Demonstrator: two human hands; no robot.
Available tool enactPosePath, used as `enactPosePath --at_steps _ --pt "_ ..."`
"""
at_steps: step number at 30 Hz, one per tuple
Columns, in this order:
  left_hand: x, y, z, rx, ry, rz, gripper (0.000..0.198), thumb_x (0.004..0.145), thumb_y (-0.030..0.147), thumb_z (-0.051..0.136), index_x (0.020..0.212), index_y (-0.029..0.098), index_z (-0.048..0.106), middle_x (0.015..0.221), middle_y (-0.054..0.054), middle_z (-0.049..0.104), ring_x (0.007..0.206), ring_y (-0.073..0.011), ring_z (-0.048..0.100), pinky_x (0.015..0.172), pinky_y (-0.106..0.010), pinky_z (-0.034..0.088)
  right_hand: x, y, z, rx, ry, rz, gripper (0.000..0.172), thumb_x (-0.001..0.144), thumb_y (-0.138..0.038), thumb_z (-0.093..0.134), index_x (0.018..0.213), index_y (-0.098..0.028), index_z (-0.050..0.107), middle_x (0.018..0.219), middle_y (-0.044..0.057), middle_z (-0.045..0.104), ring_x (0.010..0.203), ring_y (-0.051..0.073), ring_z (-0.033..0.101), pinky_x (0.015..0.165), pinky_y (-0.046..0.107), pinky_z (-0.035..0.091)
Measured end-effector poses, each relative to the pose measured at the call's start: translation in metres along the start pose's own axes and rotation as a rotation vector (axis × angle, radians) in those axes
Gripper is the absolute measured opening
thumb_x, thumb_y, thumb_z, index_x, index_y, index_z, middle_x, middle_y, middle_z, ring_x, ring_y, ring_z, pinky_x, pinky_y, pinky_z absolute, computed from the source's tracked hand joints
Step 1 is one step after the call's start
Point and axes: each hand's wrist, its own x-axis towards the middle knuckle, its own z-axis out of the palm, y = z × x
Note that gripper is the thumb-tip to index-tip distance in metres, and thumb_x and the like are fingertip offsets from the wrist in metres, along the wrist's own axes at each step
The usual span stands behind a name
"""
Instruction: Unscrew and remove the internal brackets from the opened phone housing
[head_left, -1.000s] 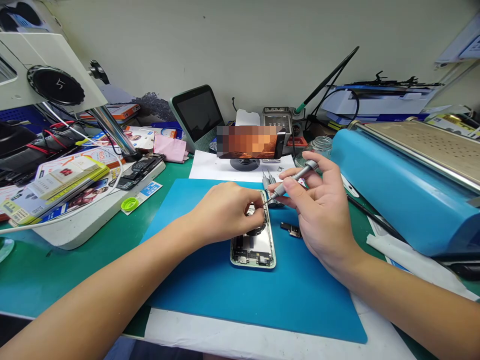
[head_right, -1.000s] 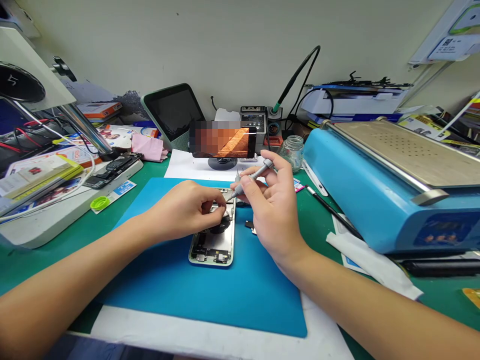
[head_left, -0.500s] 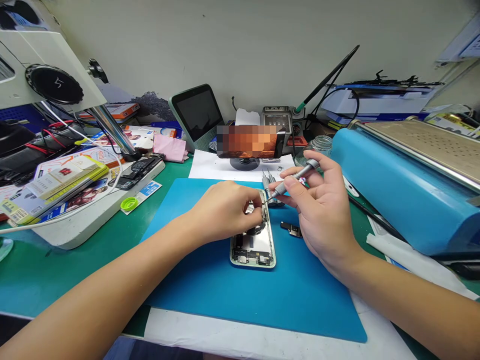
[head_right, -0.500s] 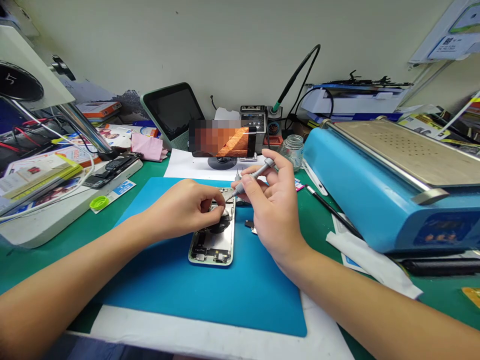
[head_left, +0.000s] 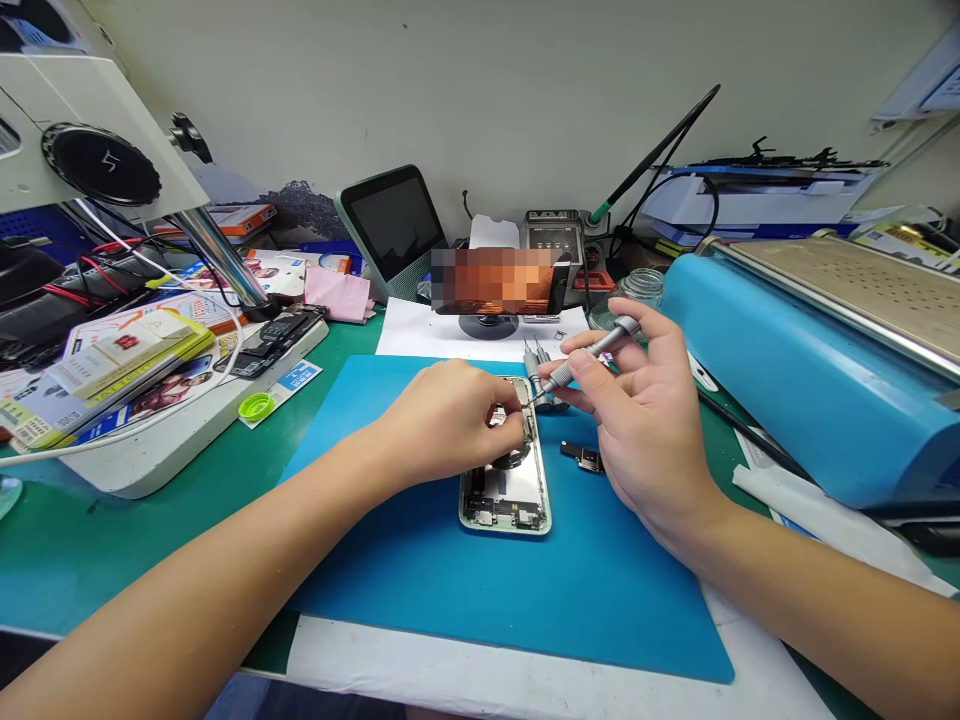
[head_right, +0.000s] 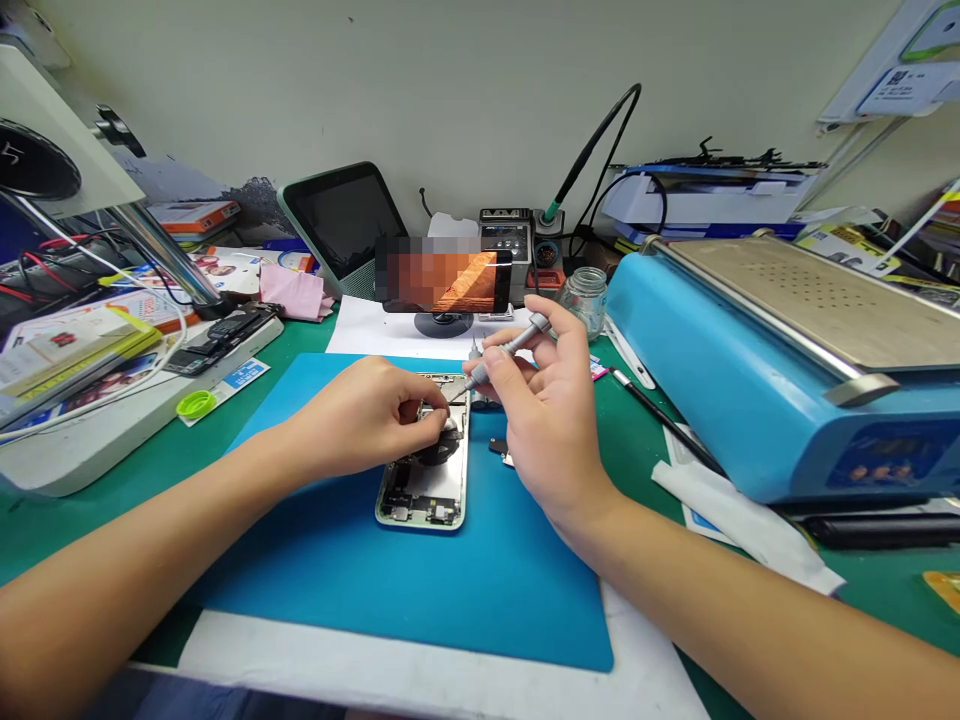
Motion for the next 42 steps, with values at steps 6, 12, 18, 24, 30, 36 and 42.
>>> enactPosePath --at_steps 6,12,18,24,30,36,42 --pt "0.0008 -0.0002 -0.0001 0.008 0.002 0.009 0.021 0.085 0.018 0.061 0.065 0.019 0.065 0.054 0.005 0.052 0.049 -0.0111 0.034 0.052 -0.030 0.021 -0.0001 0.0000 0.0002 -0.003 0.005 0.006 0.046 0.090 -0.021 0.074 0.129 -0.035 0.053 0.101 -0.002 0.069 0.085 0.020 0.079 0.083 0.041 0.072" --pt "0.0013 -0.0001 0.0001 0.012 -0.004 0.015 0.022 0.085 0.016 0.061 0.063 0.019 0.060 0.053 0.005 0.050 0.049 -0.0107 0.033 0.053 -0.030 0.020 0.0003 0.0007 -0.0004 -0.009 0.000 0.002 0.045 0.091 -0.021 0.073 0.129 -0.035 0.052 0.101 -0.002 0.069 0.085 0.021 0.079 0.082 0.040 0.072" --pt "0.0011 0.0004 -0.0005 0.020 -0.011 0.007 0.021 0.085 0.016 0.061 0.065 0.018 0.063 0.054 0.004 0.052 0.050 -0.0107 0.036 0.053 -0.030 0.019 0.0004 0.0007 -0.0001 -0.023 -0.002 0.004 0.046 0.092 -0.019 0.071 0.131 -0.033 0.051 0.101 -0.002 0.069 0.085 0.019 0.079 0.081 0.037 0.072" --pt "0.0011 0.0002 0.0005 0.023 -0.021 0.005 0.019 0.086 0.017 0.061 0.067 0.019 0.064 0.055 0.004 0.054 0.050 -0.0105 0.039 0.055 -0.029 0.021 0.0008 0.0009 -0.0007 -0.010 -0.013 0.002 0.045 0.092 -0.017 0.072 0.129 -0.033 0.052 0.100 -0.002 0.069 0.082 0.017 0.079 0.081 0.036 0.072" --pt "0.0013 0.0001 0.0006 0.023 -0.033 -0.003 0.018 0.086 0.018 0.059 0.070 0.019 0.067 0.056 0.004 0.056 0.051 -0.0109 0.041 0.055 -0.029 0.023 0.0009 0.0016 -0.0014 -0.012 -0.020 -0.006 0.045 0.092 -0.018 0.071 0.131 -0.032 0.051 0.101 -0.003 0.069 0.081 0.016 0.078 0.079 0.035 0.072" --pt "0.0015 0.0012 -0.0010 0.018 -0.043 -0.024 0.018 0.086 0.023 0.059 0.077 0.019 0.075 0.056 0.004 0.058 0.051 -0.0117 0.044 0.054 -0.029 0.025 0.0012 0.0029 -0.0010 -0.010 -0.024 -0.009 0.046 0.092 -0.019 0.072 0.131 -0.032 0.051 0.101 -0.002 0.069 0.081 0.017 0.079 0.078 0.035 0.072" --pt "-0.0003 0.0024 -0.0025 0.030 -0.024 -0.055 0.020 0.085 0.028 0.058 0.075 0.021 0.074 0.055 0.004 0.054 0.051 -0.0127 0.041 0.052 -0.030 0.024 0.0002 0.0020 -0.0011 -0.009 -0.014 0.001 0.047 0.091 -0.019 0.072 0.131 -0.032 0.051 0.100 -0.003 0.069 0.080 0.016 0.078 0.077 0.033 0.071"
